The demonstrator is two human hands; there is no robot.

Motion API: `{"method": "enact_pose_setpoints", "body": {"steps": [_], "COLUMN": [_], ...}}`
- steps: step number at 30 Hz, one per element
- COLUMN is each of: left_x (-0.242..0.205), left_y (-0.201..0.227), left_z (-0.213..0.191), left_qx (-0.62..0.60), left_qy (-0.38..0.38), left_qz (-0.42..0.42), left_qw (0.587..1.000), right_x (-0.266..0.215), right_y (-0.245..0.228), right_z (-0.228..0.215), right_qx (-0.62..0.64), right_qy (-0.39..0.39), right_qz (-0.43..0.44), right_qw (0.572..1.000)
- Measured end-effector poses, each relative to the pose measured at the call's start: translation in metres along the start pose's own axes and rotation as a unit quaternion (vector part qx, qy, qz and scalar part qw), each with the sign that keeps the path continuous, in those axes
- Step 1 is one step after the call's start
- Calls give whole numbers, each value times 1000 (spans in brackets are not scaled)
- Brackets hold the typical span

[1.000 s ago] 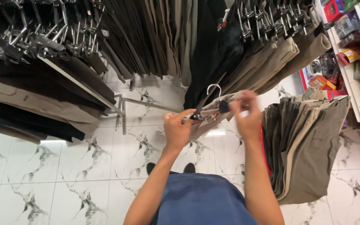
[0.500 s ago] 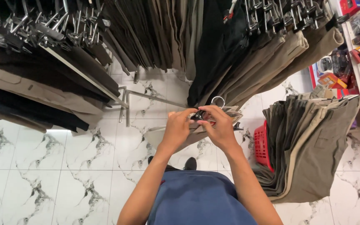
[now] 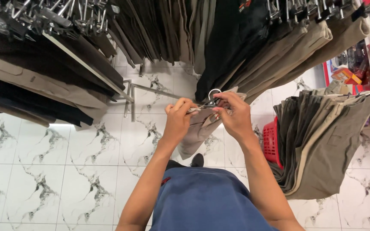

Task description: Picking up folded pants from a pile, unfolding them, and hanging them onto a clothing rack using hangers.

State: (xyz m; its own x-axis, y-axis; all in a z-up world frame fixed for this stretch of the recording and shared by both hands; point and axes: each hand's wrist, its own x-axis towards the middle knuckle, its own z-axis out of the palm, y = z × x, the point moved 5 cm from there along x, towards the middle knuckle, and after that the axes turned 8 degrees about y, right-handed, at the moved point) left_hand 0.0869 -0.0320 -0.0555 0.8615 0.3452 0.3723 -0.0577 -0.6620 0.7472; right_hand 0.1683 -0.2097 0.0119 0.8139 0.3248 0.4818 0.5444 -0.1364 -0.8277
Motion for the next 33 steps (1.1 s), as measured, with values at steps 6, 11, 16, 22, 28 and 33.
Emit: {"method": "enact_pose_setpoints", "body": {"steps": [6,11,16,22,28,33], "left_x": [0,4,10,14,18,15], "left_y": [-7,-8,-4,0,-3,-10], "left_z": [-13,-31,-56,-76,-94,-117], "left_qx": [-24,-22,-21,-19,-59,-48], "left_qy": [21,14,52,90,105,120], "left_qz": [27,45,51,69,90,106], "left_qw": [999,999,997,993,989,986], "right_x": [3,8,3,0,0,-14], "right_y": [-9,-18,-29,-35,-55,-4], "right_z": [20,37,59,76,88,54], "right_qx": [-26,-39,-57,-64,-29,71], "right_qy": [-10,-16,-35,-17,-18,9], "right_qz": [-34,-58,-63,-65,-39,69], "right_qw": [999,997,996,996,999,995]}}
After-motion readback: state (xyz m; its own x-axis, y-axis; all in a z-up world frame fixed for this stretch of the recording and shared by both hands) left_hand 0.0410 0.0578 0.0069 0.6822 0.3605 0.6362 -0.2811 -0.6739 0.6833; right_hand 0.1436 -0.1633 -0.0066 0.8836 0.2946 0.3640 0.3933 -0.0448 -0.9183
